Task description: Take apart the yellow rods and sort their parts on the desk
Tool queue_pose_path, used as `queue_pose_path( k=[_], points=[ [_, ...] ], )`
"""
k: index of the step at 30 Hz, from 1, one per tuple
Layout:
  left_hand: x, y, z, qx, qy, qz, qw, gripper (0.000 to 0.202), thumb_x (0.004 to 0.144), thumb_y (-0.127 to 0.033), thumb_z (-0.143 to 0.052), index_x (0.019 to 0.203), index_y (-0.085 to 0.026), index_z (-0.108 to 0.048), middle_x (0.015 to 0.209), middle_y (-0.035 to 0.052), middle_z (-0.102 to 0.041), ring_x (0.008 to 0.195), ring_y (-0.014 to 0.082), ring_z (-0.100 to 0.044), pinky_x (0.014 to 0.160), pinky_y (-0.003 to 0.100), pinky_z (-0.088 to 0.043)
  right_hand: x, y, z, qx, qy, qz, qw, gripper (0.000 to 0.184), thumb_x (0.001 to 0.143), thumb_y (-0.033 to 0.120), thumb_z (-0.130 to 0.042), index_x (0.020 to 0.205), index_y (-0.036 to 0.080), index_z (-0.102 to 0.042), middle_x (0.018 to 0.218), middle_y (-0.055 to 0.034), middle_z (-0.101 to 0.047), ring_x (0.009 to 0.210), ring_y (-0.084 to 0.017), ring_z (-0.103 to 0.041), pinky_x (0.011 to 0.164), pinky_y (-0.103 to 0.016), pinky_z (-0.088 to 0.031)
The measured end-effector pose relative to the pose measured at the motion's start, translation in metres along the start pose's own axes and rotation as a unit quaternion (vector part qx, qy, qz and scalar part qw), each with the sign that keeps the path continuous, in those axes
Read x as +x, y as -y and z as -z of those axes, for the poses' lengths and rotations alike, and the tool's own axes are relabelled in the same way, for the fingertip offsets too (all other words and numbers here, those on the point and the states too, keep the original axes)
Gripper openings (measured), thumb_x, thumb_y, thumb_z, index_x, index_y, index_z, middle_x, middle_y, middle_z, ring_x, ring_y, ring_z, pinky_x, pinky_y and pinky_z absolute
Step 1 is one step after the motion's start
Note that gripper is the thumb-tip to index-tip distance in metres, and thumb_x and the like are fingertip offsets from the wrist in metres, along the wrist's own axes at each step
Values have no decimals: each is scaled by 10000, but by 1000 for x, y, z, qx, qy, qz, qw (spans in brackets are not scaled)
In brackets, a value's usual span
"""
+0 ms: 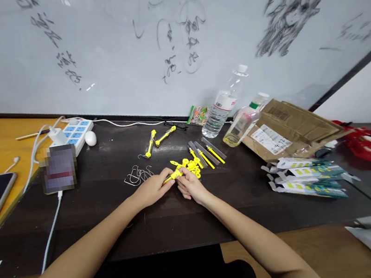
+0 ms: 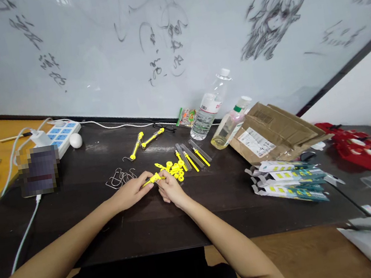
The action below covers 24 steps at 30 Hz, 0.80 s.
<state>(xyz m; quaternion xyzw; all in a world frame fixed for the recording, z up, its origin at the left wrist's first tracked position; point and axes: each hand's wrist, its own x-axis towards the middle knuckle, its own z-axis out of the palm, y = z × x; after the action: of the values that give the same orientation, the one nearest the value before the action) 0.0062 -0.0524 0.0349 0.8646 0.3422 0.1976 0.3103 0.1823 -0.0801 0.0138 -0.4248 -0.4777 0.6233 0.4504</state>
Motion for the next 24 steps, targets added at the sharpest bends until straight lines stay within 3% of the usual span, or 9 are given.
queue_pose_path(
  k=[3,9,15,24],
  points=[
    [1,2,4,24,-10,-4,1000,323,936,-414,-347,1172,-219,-449,765,13,-623,665,192,-599,647,253,-400,0,0,2,31,25,-10,999,301,780,399,-596,865,246,-351,447,160,-315,295,-28,-190,255,-115,-256],
    [1,5,4,115,-21,0,993,325,939,-411,-341,1196,-230,-423,797,30,-638,707,206,-627,633,242,-395,-2,3,3,104,28,-44,993,244,753,298,-559,893,250,-366,551,122,-354,349,-37,-238,271,-119,-265],
    [0,-4,-3,172,-29,-12,985,239,924,-310,-370,1117,-203,-462,1017,92,-636,812,239,-645,636,264,-428,0,-5,-1,41,19,2,999,292,757,373,-638,829,229,-394,534,119,-318,381,-38,-239,301,-131,-314],
    [-1,-3,-2,173,1,-18,985,241,941,-356,-358,1109,-218,-461,1033,66,-635,781,205,-649,626,240,-447,2,-8,3,-13,19,34,999,268,717,338,-669,822,202,-464,626,97,-373,409,-9,-218,349,-136,-231]
  ],
)
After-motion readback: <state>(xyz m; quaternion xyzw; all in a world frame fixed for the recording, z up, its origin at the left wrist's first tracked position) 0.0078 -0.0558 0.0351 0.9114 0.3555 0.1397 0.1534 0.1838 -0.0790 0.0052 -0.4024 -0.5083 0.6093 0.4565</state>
